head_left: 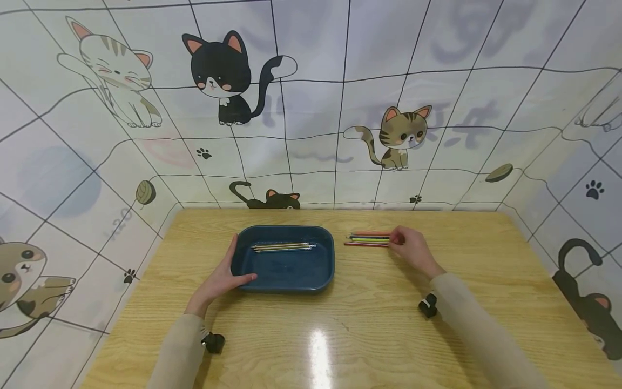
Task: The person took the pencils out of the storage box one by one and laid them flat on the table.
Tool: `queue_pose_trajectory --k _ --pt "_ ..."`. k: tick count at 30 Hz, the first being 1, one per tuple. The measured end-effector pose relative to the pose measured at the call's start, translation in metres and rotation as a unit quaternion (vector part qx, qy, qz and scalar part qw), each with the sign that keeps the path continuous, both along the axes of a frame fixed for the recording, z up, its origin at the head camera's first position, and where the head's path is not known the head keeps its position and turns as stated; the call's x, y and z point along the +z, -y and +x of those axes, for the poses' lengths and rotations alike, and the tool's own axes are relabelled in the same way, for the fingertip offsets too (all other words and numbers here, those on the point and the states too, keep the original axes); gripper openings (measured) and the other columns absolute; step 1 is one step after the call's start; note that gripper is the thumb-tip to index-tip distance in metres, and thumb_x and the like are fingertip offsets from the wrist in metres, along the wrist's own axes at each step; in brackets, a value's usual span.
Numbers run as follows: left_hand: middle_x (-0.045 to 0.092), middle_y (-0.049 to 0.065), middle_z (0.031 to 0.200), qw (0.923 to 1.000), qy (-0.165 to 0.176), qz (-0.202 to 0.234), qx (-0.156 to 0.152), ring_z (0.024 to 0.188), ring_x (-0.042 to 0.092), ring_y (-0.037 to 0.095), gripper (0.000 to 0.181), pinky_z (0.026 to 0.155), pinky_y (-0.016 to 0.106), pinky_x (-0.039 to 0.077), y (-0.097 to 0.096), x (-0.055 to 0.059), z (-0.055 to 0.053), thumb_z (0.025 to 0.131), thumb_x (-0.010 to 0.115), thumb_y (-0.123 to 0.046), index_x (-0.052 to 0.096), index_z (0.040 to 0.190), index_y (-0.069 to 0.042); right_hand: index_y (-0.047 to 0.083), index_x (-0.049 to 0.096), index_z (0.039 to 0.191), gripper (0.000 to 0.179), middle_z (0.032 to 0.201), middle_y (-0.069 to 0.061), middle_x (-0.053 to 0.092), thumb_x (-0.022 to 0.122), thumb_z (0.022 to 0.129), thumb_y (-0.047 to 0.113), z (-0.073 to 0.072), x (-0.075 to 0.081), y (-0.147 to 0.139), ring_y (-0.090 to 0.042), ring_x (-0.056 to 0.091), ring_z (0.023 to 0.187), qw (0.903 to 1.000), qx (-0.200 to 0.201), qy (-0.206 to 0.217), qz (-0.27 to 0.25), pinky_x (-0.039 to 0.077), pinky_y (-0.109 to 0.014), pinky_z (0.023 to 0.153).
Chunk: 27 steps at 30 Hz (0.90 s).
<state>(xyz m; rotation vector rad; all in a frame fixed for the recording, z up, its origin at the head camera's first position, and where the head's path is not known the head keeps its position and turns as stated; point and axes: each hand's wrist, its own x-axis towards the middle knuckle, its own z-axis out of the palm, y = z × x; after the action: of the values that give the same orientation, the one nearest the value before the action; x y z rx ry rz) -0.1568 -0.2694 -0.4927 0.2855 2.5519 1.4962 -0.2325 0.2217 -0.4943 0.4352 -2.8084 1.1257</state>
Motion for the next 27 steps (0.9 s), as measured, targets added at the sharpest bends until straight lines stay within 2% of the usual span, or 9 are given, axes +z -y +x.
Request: queue_pose_trajectory --k 6,13,20,27 --pt "-0.009 0.015 0.16 1.0 0.001 -0.005 0.003 0.143 -0.005 0.039 0.114 0.108 0.064 0.008 0.0 0.001 0.001 0.082 0.079 -0.022 -0.008 0.155 -0.012 -0.001 0.063 0.088 0.009 0.079 -0.006 0.061 0.071 0.084 -0.001 0.006 0.013 0.023 -0.021 0.057 0.075 0.9993 0.023 -0.004 -0.031 0.048 -0.035 0.068" --pt "-0.007 0.026 0.157 0.9999 0.009 -0.003 -0.002 0.141 -0.003 0.046 0.11 0.107 0.065 0.009 -0.014 0.039 0.016 0.082 0.076 -0.011 -0.007 0.153 -0.001 0.004 0.065 0.09 0.007 0.081 -0.002 0.062 0.071 0.086 0.003 0.018 0.023 0.057 -0.018 0.058 0.076 0.996 0.045 0.016 -0.075 0.049 -0.034 0.068" --pt "-0.009 0.025 0.157 0.9999 0.009 0.003 -0.005 0.142 -0.004 0.045 0.114 0.108 0.064 0.008 -0.014 0.039 0.017 0.08 0.078 -0.011 -0.009 0.152 0.0 0.004 0.066 0.089 0.008 0.08 -0.001 0.064 0.072 0.085 0.002 0.027 0.027 0.089 -0.016 0.059 0.073 0.9892 0.071 -0.002 -0.128 0.05 -0.029 0.065" --pt "-0.009 0.024 0.157 0.9996 0.008 0.025 -0.011 0.142 -0.003 0.045 0.118 0.108 0.064 0.008 -0.015 0.039 0.017 0.076 0.082 -0.011 -0.007 0.153 0.0 0.006 0.067 0.088 0.008 0.077 0.001 0.062 0.073 0.084 0.003 0.036 0.028 0.118 -0.014 0.058 0.07 0.9844 0.101 -0.014 -0.144 0.048 -0.028 0.063"
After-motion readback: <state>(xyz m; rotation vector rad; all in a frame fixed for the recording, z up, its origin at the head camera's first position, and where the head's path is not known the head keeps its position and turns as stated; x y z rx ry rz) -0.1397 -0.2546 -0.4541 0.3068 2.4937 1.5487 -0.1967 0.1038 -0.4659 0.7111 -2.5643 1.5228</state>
